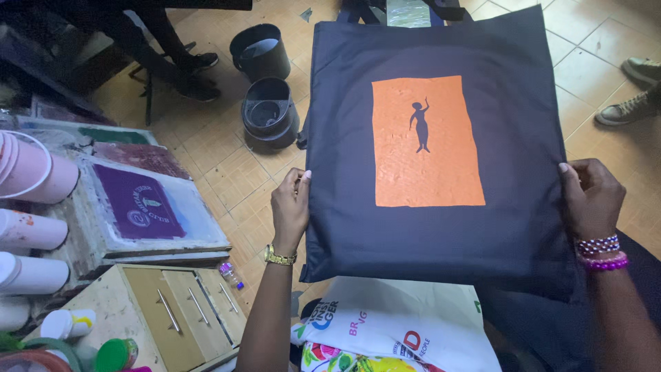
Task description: The person repeatedly smooths and presses the surface of a black tote bag with an orange printed design using both hands. The person lifts and repositions the bag multiple times while continuing to rub the printed area.
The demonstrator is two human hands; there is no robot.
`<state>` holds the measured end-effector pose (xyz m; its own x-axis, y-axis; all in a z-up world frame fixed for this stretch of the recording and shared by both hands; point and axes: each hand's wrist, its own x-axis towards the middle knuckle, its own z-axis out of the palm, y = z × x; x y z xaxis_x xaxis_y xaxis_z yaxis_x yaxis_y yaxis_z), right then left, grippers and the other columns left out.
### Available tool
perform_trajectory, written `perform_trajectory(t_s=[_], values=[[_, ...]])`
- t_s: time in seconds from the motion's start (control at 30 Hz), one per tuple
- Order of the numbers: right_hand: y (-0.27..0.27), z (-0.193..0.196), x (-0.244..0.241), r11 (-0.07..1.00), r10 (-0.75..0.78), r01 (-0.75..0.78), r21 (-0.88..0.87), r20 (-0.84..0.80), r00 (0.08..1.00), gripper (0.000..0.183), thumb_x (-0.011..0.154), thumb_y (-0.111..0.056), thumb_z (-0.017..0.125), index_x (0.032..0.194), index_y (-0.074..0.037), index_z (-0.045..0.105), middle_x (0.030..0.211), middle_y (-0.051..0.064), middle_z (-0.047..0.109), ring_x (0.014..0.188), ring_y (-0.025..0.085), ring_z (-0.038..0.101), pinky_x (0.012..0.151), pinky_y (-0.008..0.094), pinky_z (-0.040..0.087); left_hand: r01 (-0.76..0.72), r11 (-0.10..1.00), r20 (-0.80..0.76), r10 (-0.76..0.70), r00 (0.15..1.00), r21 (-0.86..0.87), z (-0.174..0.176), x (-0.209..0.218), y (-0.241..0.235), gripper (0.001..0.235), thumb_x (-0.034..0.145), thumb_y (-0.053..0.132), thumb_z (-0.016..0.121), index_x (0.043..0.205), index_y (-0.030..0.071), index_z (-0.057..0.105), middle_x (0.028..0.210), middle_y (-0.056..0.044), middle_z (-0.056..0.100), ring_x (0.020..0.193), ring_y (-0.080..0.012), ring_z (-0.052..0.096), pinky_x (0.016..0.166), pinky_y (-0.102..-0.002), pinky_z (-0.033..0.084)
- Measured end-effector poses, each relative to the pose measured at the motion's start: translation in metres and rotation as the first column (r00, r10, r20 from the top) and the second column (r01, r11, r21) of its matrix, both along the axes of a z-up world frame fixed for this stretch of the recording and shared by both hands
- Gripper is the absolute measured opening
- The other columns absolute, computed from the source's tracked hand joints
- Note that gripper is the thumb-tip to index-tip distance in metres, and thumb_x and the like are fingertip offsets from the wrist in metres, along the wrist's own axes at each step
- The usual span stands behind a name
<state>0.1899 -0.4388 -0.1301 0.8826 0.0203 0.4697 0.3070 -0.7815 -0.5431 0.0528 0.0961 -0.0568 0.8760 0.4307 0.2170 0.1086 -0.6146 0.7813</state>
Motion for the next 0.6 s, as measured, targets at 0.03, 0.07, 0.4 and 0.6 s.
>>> perform_trajectory(t_s=[0.03,0.07,0.4,0.6], values=[[-0.005,-0.006,0.004,1.0,0.022,-0.022,-0.005,-0.043,0.999,0.016,0.121,-0.015,0.072,0.116,0.001,0.072,0.105,0.016,0.071,0.096,0.026,0.066,0.085,0.04,0.047,-0.006,1.0,-0.016,0.005,1.0,-0.01,-0.008,0.002,0.001,0.029,0.106,0.037,0.052,0.088,0.016,0.061,0.064,0.0,0.055,0.057,-0.0144,0.052,0.061,-0.036,0.038],[0.003,0.008,-0.008,1.0,0.023,-0.023,-0.004,-0.04,0.999,0.016,0.121,-0.015,0.072,0.116,0.001,0.072,0.105,0.016,0.071,0.096,0.026,0.066,0.085,0.04,0.047,-0.007,1.0,-0.014,0.007,1.0,-0.009,-0.007,-0.003,0.0,0.029,0.106,0.037,0.052,0.088,0.016,0.061,0.064,0.0,0.055,0.057,-0.0144,0.052,0.061,-0.036,0.038],[0.041,0.056,-0.097,0.812,-0.255,-0.215,-0.542,-0.661,0.706,0.042,0.104,-0.056,0.042,0.109,-0.018,0.058,0.099,0.023,0.078,0.098,0.047,0.073,0.078,0.054,0.053,0.199,0.978,-0.312,-0.169,0.935,0.067,-0.015,-0.048,-0.021,0.026,0.109,0.033,0.04,0.108,0.012,0.055,0.073,-0.015,0.066,0.066,-0.0399,0.064,0.06,-0.048,0.042],[0.027,-0.003,-0.102,0.852,-0.277,-0.098,-0.514,-0.601,0.75,0.036,0.109,-0.047,0.039,0.127,-0.023,0.059,0.1,0.023,0.078,0.094,0.05,0.073,0.073,0.058,0.053,0.152,0.986,-0.255,-0.164,0.953,-0.065,-0.028,-0.051,-0.034,0.028,0.111,0.034,0.035,0.098,0.014,0.05,0.066,-0.01,0.057,0.062,-0.0358,0.058,0.062,-0.045,0.036]])
